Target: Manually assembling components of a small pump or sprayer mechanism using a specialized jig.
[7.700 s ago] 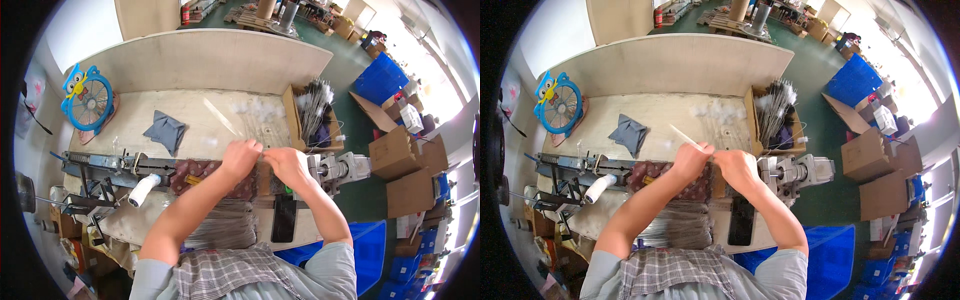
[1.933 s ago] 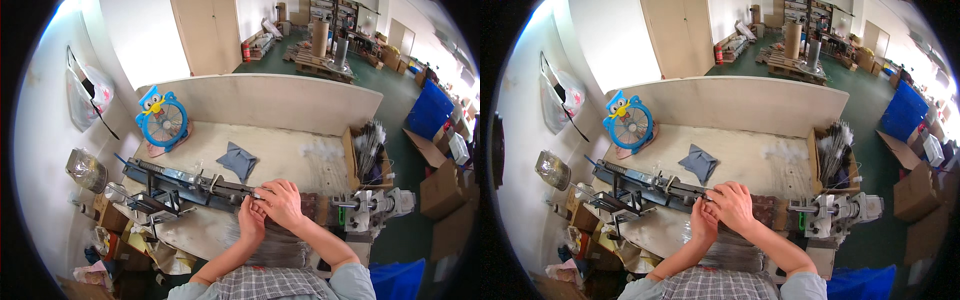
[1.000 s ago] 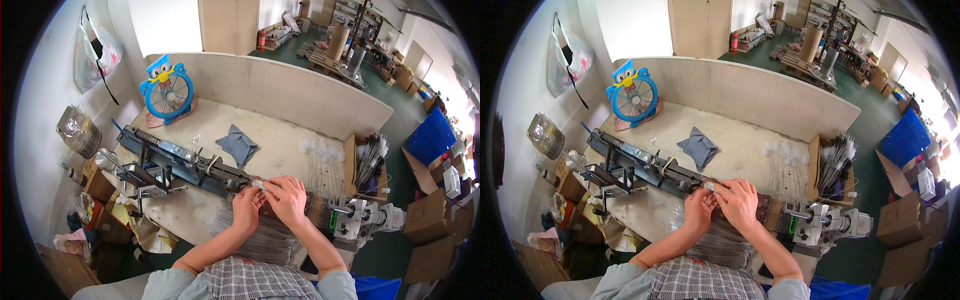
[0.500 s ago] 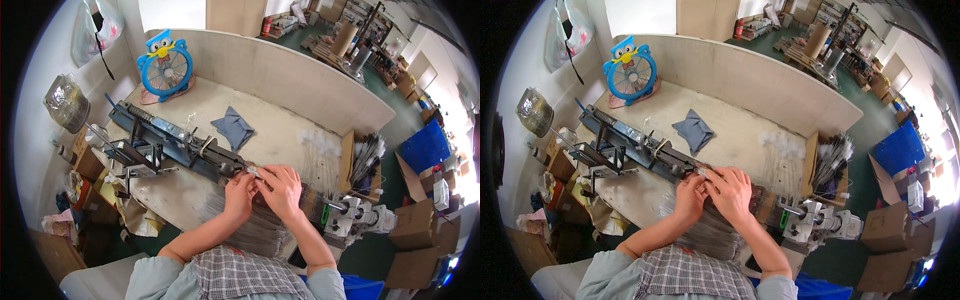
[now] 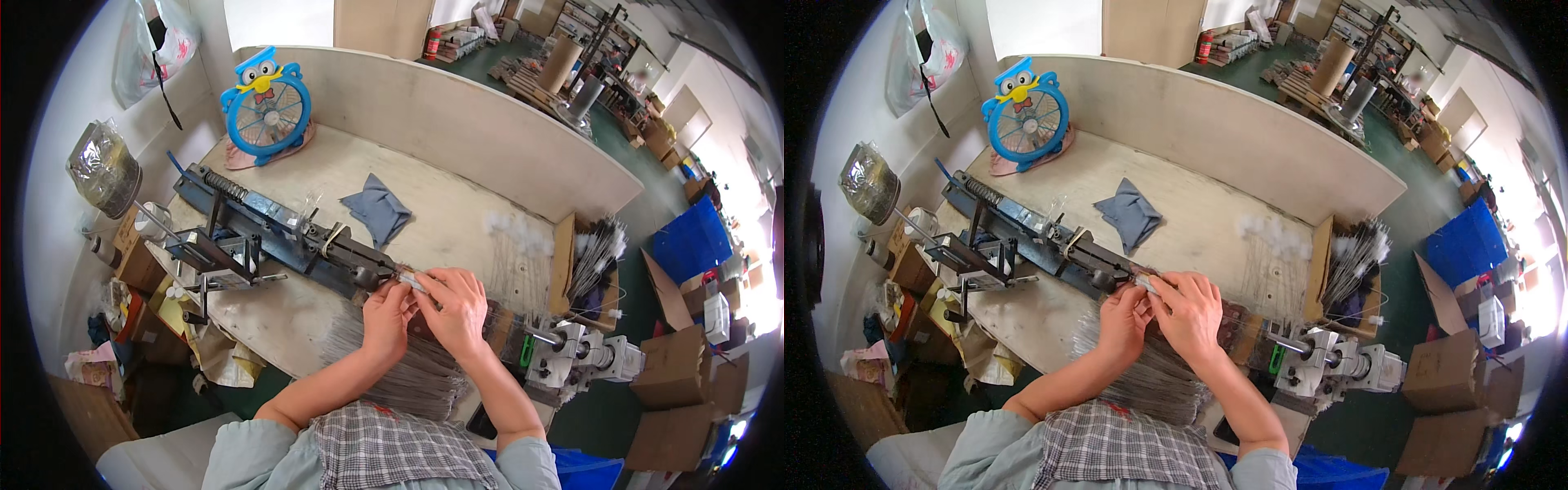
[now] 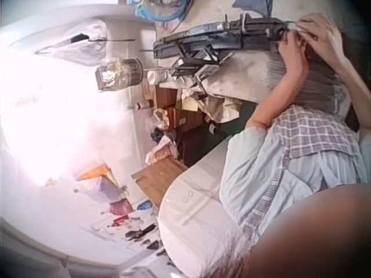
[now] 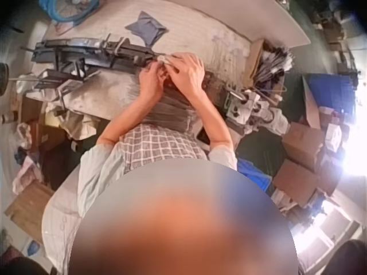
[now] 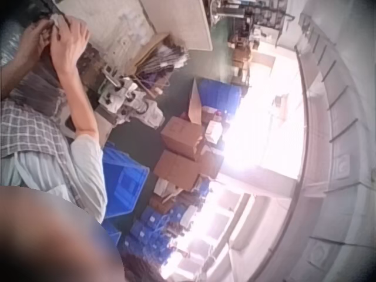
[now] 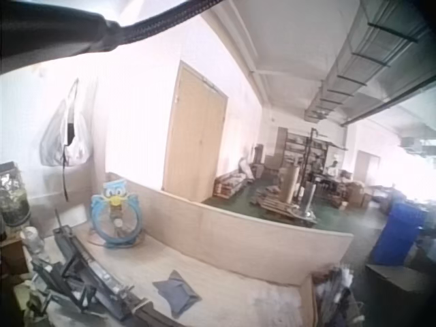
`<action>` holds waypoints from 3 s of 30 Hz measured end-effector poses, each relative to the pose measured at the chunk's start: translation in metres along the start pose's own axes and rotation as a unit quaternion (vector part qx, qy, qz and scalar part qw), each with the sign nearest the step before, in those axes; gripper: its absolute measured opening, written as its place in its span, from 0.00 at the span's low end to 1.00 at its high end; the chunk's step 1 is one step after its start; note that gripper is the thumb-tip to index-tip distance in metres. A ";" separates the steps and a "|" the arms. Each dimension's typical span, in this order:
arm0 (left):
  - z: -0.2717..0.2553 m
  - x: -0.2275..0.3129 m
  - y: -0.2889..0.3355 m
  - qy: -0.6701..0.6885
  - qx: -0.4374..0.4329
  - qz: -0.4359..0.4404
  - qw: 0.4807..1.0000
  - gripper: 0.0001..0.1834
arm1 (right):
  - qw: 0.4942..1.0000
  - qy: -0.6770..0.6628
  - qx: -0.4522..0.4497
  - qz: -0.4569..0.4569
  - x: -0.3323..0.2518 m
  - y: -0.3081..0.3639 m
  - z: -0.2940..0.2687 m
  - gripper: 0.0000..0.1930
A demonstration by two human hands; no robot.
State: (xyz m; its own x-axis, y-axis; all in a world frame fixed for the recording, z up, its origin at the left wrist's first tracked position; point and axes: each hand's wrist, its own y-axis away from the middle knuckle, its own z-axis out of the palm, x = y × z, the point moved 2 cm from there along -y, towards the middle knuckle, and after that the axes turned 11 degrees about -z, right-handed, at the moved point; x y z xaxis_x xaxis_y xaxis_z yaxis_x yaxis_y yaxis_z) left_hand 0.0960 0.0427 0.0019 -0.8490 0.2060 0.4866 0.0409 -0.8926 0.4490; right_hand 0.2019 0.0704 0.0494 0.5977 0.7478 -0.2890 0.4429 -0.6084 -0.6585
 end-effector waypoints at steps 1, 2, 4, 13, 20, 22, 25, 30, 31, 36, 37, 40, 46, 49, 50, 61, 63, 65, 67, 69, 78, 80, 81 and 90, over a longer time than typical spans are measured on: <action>-0.001 0.000 -0.001 0.001 0.000 0.000 1.000 0.02 | 1.000 0.000 -0.001 -0.001 0.001 0.000 0.000 0.11; -0.002 0.000 -0.002 -0.004 -0.007 -0.002 1.000 0.03 | 1.000 0.002 -0.003 0.000 0.001 0.000 0.000 0.11; -0.002 -0.002 -0.002 -0.006 -0.010 -0.006 1.000 0.03 | 1.000 0.003 -0.009 0.001 0.002 0.002 -0.001 0.11; 0.002 0.001 -0.003 -0.026 -0.028 0.007 0.999 0.03 | 1.000 0.002 -0.017 -0.013 0.001 -0.004 -0.011 0.12; -0.003 0.006 0.000 0.000 -0.007 -0.048 0.999 0.17 | 0.994 0.042 -0.101 0.006 0.010 0.008 -0.027 0.11; -0.005 0.007 0.003 0.009 -0.009 -0.050 0.999 0.23 | 0.991 0.052 -0.122 -0.006 0.009 0.012 -0.027 0.10; -0.003 0.007 0.006 -0.017 -0.013 -0.062 0.998 0.30 | 0.993 0.038 -0.111 -0.017 0.008 0.014 -0.031 0.07; -0.001 0.006 0.009 -0.081 -0.047 -0.067 0.993 0.31 | 0.996 -0.009 -0.087 0.011 0.017 0.018 -0.041 0.09; -0.004 0.006 0.011 -0.092 -0.044 -0.084 0.991 0.31 | 0.996 -0.008 -0.085 0.032 0.014 0.016 -0.045 0.09; -0.044 0.023 0.025 -0.193 -0.037 -0.067 0.978 0.27 | 0.993 -0.081 -0.077 0.037 0.010 0.037 -0.063 0.09; -0.057 0.034 0.028 -0.236 -0.030 -0.056 0.970 0.26 | 0.984 -0.112 -0.125 0.061 0.011 0.050 -0.063 0.09; -0.147 0.076 0.018 -0.137 0.172 0.069 0.973 0.23 | 0.970 -0.101 -0.200 0.095 0.014 0.083 -0.068 0.09; -0.362 0.237 0.053 -0.021 0.259 0.201 0.945 0.14 | 0.911 -0.073 -0.378 0.146 0.017 0.116 -0.060 0.10; -0.358 0.267 0.059 -0.047 0.445 0.280 0.849 0.16 | 0.910 -0.065 -0.386 0.141 0.016 0.107 -0.067 0.09; -0.342 0.267 0.060 -0.044 0.467 0.254 0.846 0.19 | 0.916 -0.062 -0.376 0.124 0.017 0.104 -0.071 0.09; -0.216 0.098 0.010 0.020 0.114 0.029 0.993 0.13 | 0.903 -0.058 -0.372 0.206 0.023 0.103 -0.075 0.09; -0.115 0.058 0.015 -0.081 0.067 -0.045 0.993 0.18 | 0.900 -0.067 -0.376 0.211 0.030 0.110 -0.069 0.09; -0.068 0.034 0.005 -0.208 -0.007 -0.076 0.975 0.16 | 0.912 -0.082 -0.342 0.213 0.034 0.118 -0.070 0.10; -0.050 0.010 0.001 -0.277 -0.032 -0.068 0.958 0.14 | 0.920 -0.093 -0.328 0.196 0.031 0.120 -0.068 0.11; -0.040 -0.008 0.002 -0.251 0.097 -0.063 0.961 0.09 | 0.928 -0.099 -0.312 0.181 0.022 0.122 -0.065 0.11; 0.008 0.092 0.045 0.092 -0.142 -0.345 0.923 0.24 | 0.939 0.030 -0.314 0.137 0.016 0.102 -0.080 0.08; -0.008 0.082 0.055 -0.007 -0.077 -0.241 0.967 0.25 | 0.945 0.054 -0.309 0.088 0.026 0.088 -0.109 0.08; -0.019 0.080 0.061 -0.103 -0.006 -0.125 0.987 0.26 | 0.963 0.077 -0.239 0.103 0.033 0.082 -0.124 0.09; 0.064 -0.023 0.016 -0.630 -0.311 0.145 0.696 0.08 | 0.979 0.031 -0.035 0.198 0.060 0.049 -0.145 0.08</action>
State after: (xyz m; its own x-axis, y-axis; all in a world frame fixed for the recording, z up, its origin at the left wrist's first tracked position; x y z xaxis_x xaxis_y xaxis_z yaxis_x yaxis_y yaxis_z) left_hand 0.1501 0.0496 0.0463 0.3007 -0.1812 0.9363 -0.4543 -0.8905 -0.0265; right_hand 0.3565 0.0471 0.1006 0.7703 0.4335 -0.4676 0.2114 -0.8655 -0.4541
